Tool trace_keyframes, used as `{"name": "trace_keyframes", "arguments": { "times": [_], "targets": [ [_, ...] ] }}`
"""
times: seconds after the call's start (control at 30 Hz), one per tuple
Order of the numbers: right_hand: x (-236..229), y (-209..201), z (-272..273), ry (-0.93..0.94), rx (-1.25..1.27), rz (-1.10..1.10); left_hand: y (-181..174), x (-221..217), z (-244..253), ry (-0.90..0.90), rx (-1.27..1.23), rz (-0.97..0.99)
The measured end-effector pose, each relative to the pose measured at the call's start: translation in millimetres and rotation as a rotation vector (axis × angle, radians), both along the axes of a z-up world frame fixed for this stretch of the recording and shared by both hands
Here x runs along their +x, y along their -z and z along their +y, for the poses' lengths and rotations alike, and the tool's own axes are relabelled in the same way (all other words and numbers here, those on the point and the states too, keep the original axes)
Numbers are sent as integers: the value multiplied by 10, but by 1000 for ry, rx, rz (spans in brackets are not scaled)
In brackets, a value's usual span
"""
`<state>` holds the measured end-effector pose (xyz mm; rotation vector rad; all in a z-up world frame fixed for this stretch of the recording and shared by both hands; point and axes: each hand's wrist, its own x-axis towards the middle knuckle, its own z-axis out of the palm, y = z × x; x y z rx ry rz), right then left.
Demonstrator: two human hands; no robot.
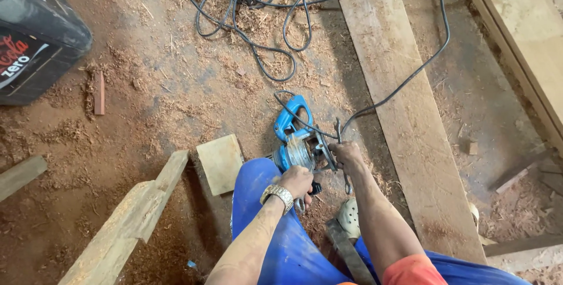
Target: Adjusting the depth and changing the bit of a handheld wood router tool.
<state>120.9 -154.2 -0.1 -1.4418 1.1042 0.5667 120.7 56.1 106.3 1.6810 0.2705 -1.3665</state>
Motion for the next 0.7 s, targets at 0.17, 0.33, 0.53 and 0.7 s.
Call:
{"name": "trace_keyframes", "arguments": {
  "times": [0.17, 0.33, 0.53, 0.7],
  "targets": [
    [-22, -73, 14, -25, -45, 77, 343, -174, -58, 60, 24, -87],
    [-50, -50, 10, -3, -21, 20, 359, -221, -145, 191, 153, -346],
    [-39, -150, 20, 13, -24, 76, 232, -256, -301, 55, 152, -240],
    [-248, -701, -61, -203, -164, -36, 347, -479, -435, -86, 151, -142]
  ]
}}
